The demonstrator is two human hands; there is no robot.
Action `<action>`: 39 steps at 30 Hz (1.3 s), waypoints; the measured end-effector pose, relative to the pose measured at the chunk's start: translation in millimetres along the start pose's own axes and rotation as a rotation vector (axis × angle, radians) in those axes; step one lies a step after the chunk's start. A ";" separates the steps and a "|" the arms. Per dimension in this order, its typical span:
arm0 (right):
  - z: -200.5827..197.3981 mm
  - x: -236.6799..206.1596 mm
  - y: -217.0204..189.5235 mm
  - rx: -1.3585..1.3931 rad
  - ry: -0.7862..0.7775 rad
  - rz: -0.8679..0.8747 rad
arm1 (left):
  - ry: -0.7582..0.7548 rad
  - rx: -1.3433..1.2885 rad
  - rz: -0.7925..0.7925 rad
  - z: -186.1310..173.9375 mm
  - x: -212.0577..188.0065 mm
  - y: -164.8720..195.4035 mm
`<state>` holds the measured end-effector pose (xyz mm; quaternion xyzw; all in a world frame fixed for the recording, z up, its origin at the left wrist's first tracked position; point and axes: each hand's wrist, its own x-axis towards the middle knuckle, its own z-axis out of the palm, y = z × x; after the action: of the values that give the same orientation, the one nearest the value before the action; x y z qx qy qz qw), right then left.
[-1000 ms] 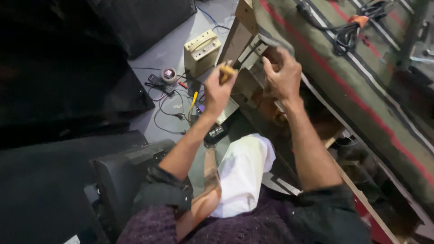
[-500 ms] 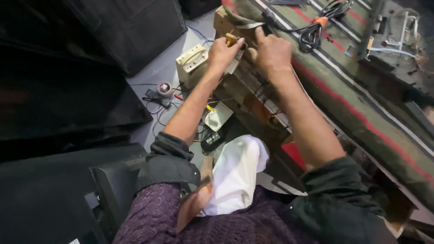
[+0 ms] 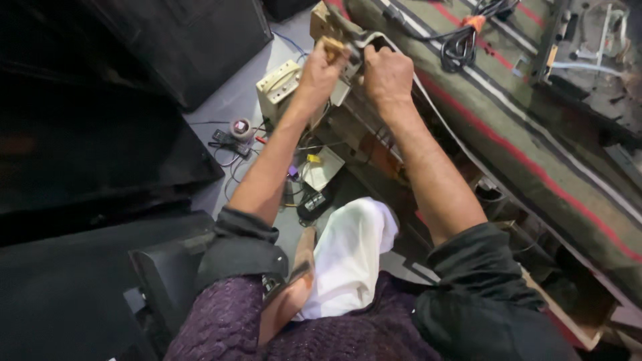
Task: The person disassembles a small electronic device, removes the casing, and uses a screwdriver to detach a circuit board. They then inspect the board and its components.
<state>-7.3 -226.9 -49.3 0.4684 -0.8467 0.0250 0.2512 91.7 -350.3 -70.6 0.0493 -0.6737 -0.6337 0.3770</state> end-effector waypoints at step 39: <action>-37.1 3.5 11.9 0.228 -0.224 0.025 | -0.146 0.709 0.147 -7.1 13.7 31.0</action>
<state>-3.5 -212.7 -13.1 0.4832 -0.8669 0.0716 0.0999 98.8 -357.6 -37.5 0.0828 -0.8784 -0.3338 0.3319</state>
